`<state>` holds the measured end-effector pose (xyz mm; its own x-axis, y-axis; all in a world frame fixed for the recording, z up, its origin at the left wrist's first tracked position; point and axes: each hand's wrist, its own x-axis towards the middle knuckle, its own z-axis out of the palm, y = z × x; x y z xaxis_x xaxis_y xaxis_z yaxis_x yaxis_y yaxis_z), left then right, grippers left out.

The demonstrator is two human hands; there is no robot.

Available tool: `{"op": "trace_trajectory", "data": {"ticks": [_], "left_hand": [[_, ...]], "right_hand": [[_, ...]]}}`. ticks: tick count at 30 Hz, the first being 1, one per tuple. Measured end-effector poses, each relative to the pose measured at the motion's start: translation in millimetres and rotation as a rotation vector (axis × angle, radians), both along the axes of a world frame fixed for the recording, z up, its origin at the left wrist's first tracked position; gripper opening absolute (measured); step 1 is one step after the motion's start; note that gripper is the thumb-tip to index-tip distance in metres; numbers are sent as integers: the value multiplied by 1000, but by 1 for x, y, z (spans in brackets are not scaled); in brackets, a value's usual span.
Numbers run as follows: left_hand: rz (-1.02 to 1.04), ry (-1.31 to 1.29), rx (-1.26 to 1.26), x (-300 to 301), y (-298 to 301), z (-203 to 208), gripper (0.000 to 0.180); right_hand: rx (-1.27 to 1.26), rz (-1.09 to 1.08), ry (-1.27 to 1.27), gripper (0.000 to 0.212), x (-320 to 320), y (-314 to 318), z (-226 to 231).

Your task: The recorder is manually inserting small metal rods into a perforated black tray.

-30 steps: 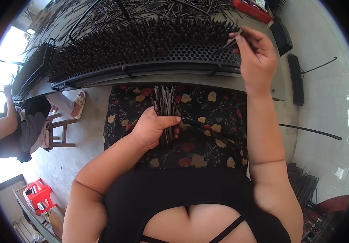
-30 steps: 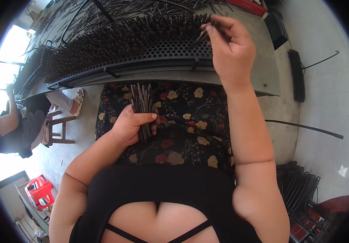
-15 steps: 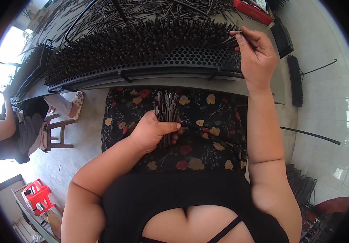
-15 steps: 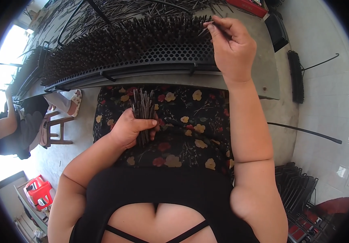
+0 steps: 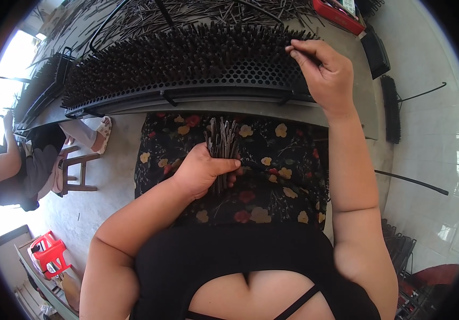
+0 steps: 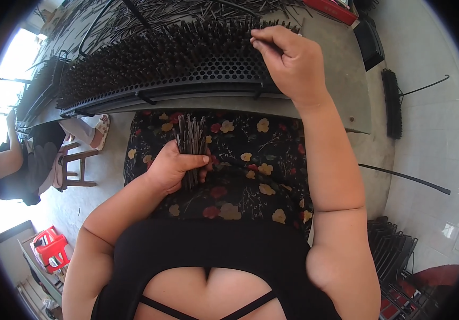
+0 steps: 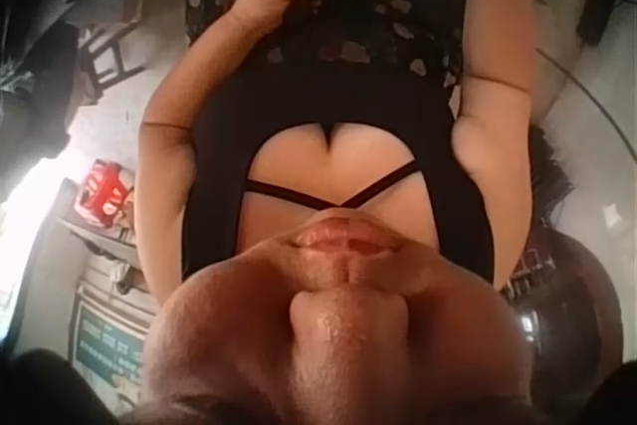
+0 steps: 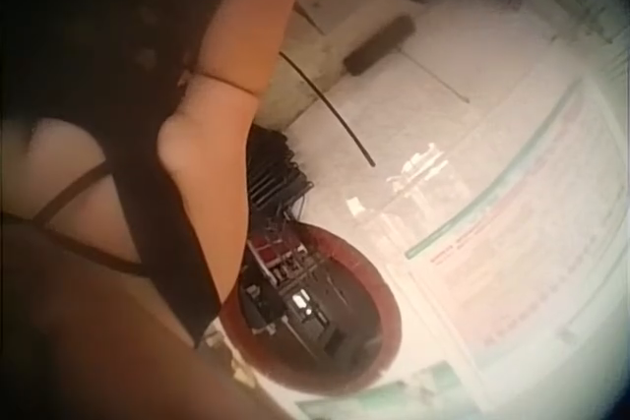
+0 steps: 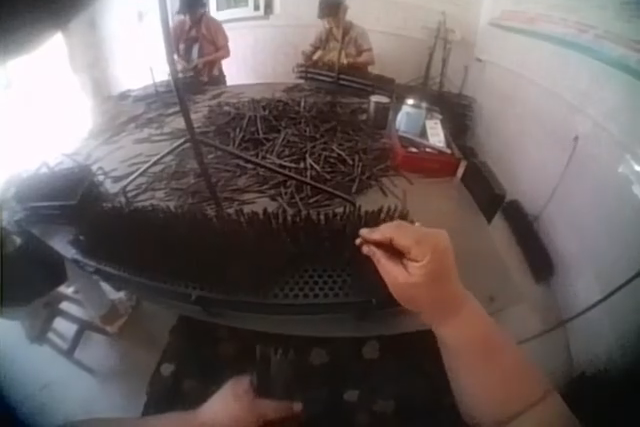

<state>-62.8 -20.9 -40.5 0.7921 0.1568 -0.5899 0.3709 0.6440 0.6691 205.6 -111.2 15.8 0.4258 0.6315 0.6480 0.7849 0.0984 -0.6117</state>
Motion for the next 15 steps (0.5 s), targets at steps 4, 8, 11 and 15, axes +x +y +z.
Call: {"op": "trace_trajectory", "data": {"ticks": [4, 8, 11, 15], "left_hand": [[-13, 15, 15, 1, 0, -1, 15], [-12, 11, 15, 1, 0, 0, 15], [-18, 8, 21, 1, 0, -1, 15], [-4, -13, 25, 1, -1, 1, 13]], "right_hand": [[14, -96, -153, 14, 5, 6, 3], [-24, -128, -303, 14, 9, 7, 4], [-84, -59, -338, 14, 7, 4, 9], [-68, -42, -496, 14, 4, 8, 6]]}}
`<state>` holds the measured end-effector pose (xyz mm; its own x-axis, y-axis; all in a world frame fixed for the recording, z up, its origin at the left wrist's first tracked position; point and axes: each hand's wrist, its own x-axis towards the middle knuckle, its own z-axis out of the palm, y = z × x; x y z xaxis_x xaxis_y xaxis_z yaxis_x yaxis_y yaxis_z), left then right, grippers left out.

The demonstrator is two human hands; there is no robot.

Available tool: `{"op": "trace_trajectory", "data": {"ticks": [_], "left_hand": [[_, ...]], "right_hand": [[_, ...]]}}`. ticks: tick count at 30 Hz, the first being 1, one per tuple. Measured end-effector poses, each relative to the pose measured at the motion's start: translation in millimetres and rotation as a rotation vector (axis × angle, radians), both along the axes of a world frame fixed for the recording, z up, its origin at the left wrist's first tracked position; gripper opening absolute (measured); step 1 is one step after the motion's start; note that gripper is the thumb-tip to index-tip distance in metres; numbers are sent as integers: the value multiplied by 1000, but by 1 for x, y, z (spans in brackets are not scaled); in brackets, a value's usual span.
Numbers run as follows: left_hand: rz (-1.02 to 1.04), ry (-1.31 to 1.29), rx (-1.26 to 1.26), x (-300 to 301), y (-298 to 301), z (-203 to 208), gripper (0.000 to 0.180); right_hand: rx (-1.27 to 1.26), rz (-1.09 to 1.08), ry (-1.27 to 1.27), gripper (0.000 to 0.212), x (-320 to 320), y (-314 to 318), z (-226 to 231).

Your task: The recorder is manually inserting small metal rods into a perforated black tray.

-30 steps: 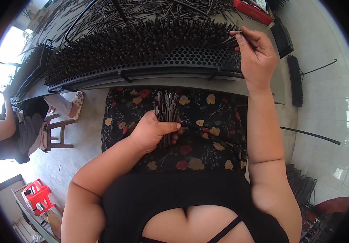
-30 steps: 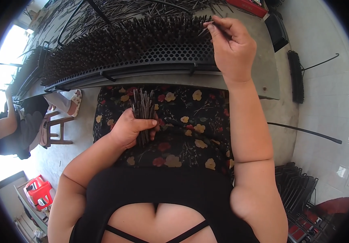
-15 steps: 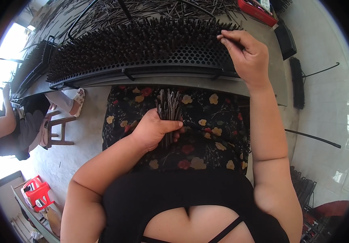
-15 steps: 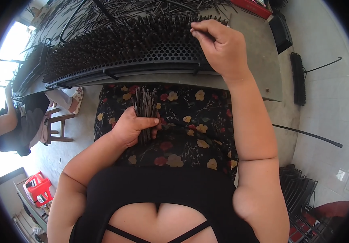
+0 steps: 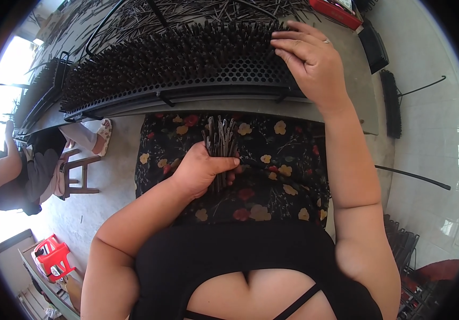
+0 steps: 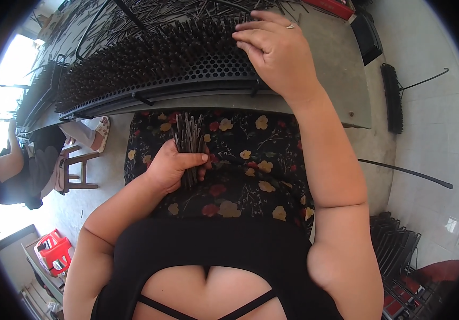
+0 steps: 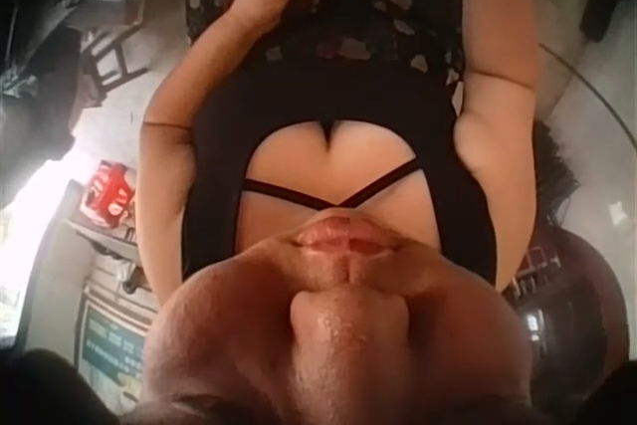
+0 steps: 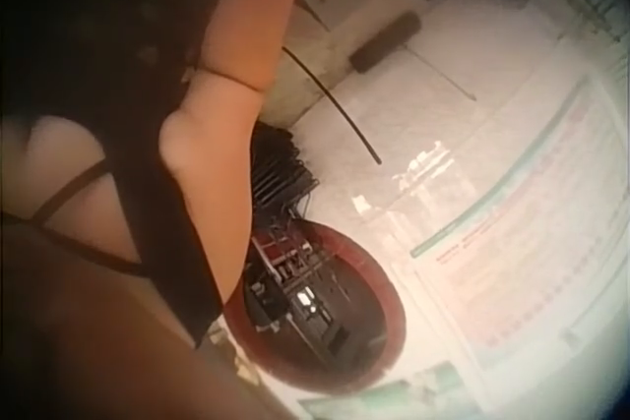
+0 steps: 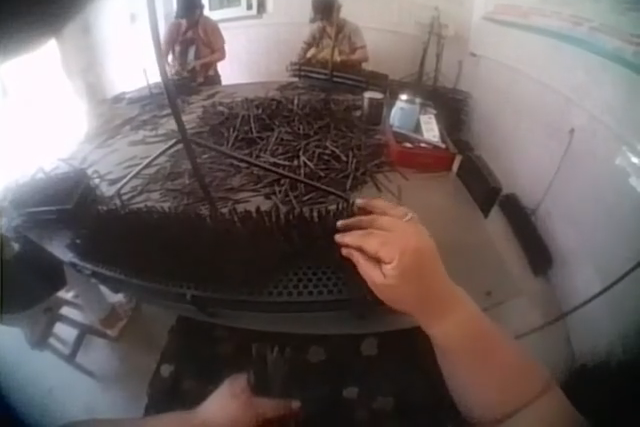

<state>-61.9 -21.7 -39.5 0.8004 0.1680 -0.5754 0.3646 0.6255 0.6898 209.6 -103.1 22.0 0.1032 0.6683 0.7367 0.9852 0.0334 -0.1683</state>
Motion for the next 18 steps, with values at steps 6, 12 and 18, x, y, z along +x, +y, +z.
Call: {"op": "trace_trajectory", "data": {"ticks": [6, 12, 18], "left_hand": [[31, -191, -27, 0, -7, 6, 12], [-138, -180, -46, -19, 3, -2, 41], [-557, -318, 413, -14, 9, -14, 49]], "right_hand": [[-243, 407, 1168, 37, -90, -13, -5], [-375, 596, 915, 25, -145, -20, -45], [-327, 482, 855, 17, -153, -25, -50]]}}
